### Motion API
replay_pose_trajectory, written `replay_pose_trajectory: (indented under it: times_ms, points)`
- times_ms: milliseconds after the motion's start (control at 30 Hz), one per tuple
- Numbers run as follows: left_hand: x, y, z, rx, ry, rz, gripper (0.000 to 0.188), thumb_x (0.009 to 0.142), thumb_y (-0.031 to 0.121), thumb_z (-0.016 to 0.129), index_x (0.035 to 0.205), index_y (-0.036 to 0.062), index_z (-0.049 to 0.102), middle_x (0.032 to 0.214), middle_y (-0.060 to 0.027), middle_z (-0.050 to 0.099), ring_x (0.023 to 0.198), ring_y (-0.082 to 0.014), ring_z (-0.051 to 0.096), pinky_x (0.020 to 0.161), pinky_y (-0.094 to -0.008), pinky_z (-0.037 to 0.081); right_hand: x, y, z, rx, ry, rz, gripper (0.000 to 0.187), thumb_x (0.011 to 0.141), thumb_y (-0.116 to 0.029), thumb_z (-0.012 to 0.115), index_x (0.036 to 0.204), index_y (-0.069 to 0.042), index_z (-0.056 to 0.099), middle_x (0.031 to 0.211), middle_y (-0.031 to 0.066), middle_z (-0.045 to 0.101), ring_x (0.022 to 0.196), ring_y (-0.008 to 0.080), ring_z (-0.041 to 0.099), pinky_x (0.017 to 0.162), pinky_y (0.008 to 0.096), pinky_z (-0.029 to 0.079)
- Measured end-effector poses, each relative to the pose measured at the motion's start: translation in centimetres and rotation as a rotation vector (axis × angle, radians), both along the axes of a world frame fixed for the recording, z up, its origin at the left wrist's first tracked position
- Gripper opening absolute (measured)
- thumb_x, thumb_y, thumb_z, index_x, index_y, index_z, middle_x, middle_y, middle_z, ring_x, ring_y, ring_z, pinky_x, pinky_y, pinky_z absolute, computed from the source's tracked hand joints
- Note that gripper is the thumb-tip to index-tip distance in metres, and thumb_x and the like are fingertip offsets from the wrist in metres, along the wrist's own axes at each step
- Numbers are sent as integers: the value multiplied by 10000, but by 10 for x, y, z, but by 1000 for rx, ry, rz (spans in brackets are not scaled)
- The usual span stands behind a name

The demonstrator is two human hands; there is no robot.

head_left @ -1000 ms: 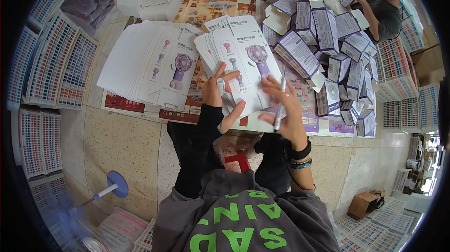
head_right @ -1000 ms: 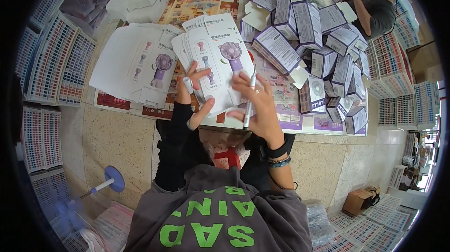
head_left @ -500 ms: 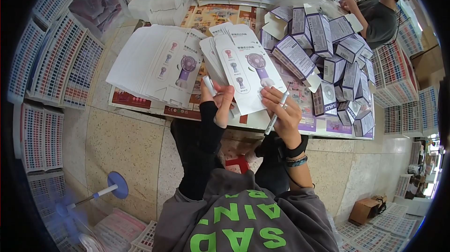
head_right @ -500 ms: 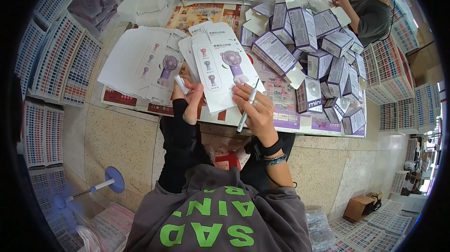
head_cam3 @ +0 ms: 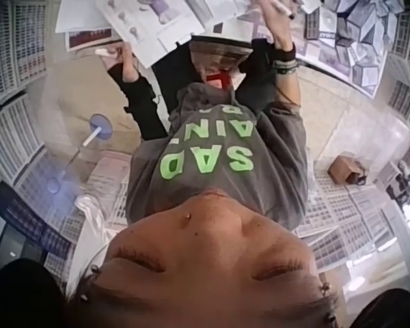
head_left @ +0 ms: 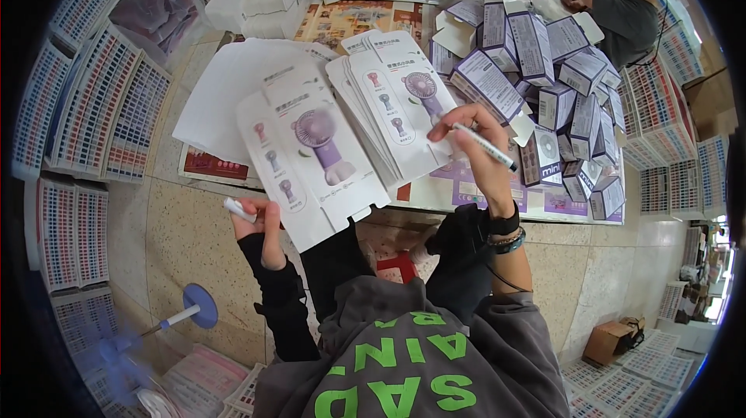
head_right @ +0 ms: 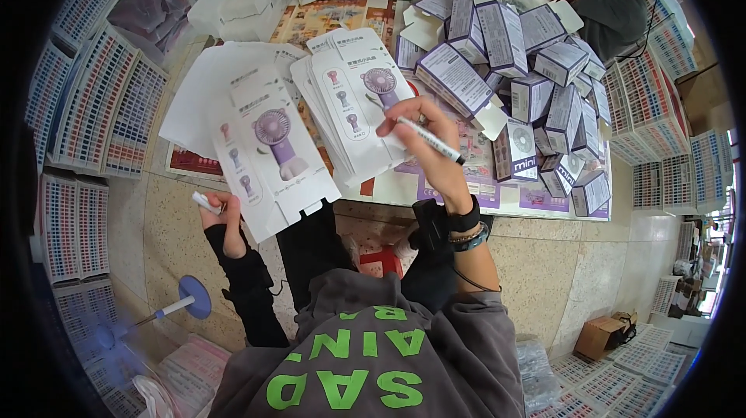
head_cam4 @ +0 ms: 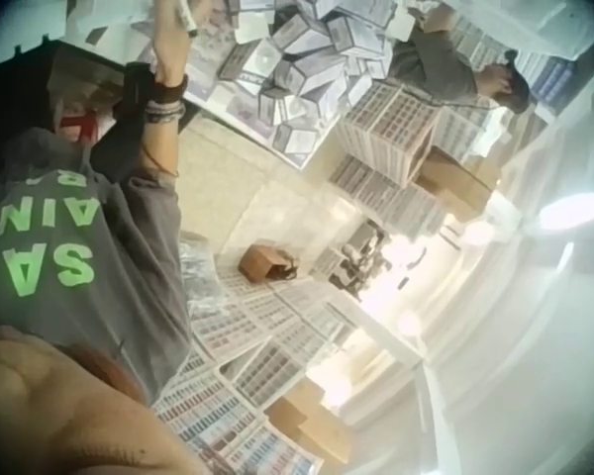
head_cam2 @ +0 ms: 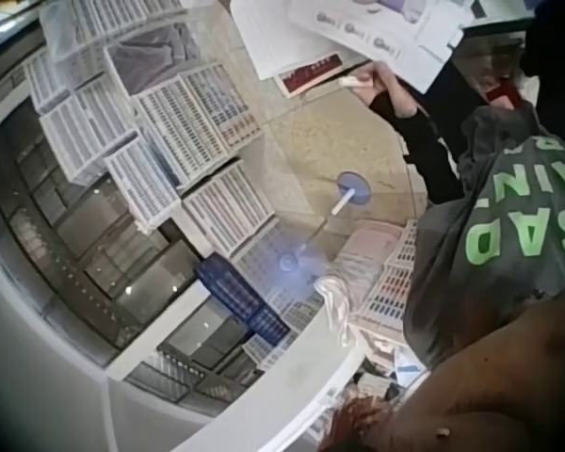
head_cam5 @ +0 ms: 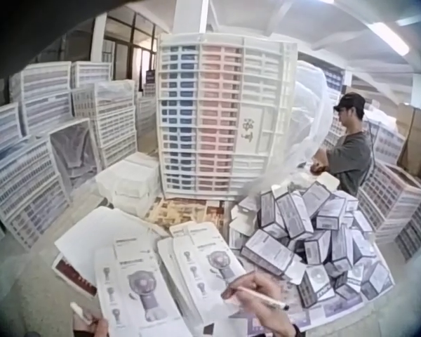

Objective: The person folds a small cardboard box by hand and then uses a marker to mark a series of flat cardboard fan boxes one at a time, moving each to a new stack.

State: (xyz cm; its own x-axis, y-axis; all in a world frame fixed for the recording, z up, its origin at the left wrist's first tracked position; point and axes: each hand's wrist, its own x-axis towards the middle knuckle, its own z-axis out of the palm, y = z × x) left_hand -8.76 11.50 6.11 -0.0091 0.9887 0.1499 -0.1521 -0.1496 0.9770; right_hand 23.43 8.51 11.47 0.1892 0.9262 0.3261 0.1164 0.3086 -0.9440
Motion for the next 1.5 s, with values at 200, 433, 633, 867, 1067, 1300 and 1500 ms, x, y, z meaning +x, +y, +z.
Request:
replay_pose_trajectory:
  times_ms: [200,433,633,867,1067,1300,1500]
  points:
    - [1,-10,-8,-31,-9,27,286,878,61,585,982,88,320,931,-92,459,863,-154,496,816,-309,423,-2,-1,-15,-180,143,39,90,851,-65,529,851,25,531,777,95,562,594,125,544,582,228,413]
    - [6,-9,-6,0,-8,11,276,887,64,572,991,88,317,946,-91,443,889,-162,500,842,-326,435,-7,0,-22,-226,40,46,67,830,-25,500,822,35,528,722,68,515,514,93,438,493,238,338]
    - [7,-9,-9,23,-15,-2,277,888,67,567,994,84,312,984,-109,439,925,-167,489,875,-334,416,-12,-3,-16,-81,108,-103,130,877,-86,507,855,35,550,726,89,552,612,122,507,603,253,406]
    - [10,-5,-17,52,-22,-70,258,875,21,519,997,85,300,1274,-282,424,1190,-263,430,1017,-415,329,-4,-22,2,106,-907,-185,335,806,-190,672,1111,-56,629,1131,100,647,1168,303,528,1029,435,354]
    - [19,-9,-28,29,-174,-46,259,842,-21,479,1010,85,314,1301,-284,410,1197,-253,410,1024,-419,308,-9,-38,-11,239,-1021,-228,290,695,27,711,974,-40,674,1051,149,666,1024,324,630,923,428,489]
    - [46,-9,-41,-12,-296,66,272,846,22,511,1034,96,329,1183,-179,452,1051,-188,444,943,-330,345,-67,-34,-5,639,-912,-208,230,667,33,727,883,-9,659,918,150,675,883,291,674,791,394,559]
    - [47,1,-38,-116,-100,62,362,856,133,639,1064,84,347,1046,-66,395,984,-160,431,891,-330,364,-81,-39,-26,672,-1013,-80,124,719,-55,693,838,-32,665,944,154,665,927,280,663,825,379,554]
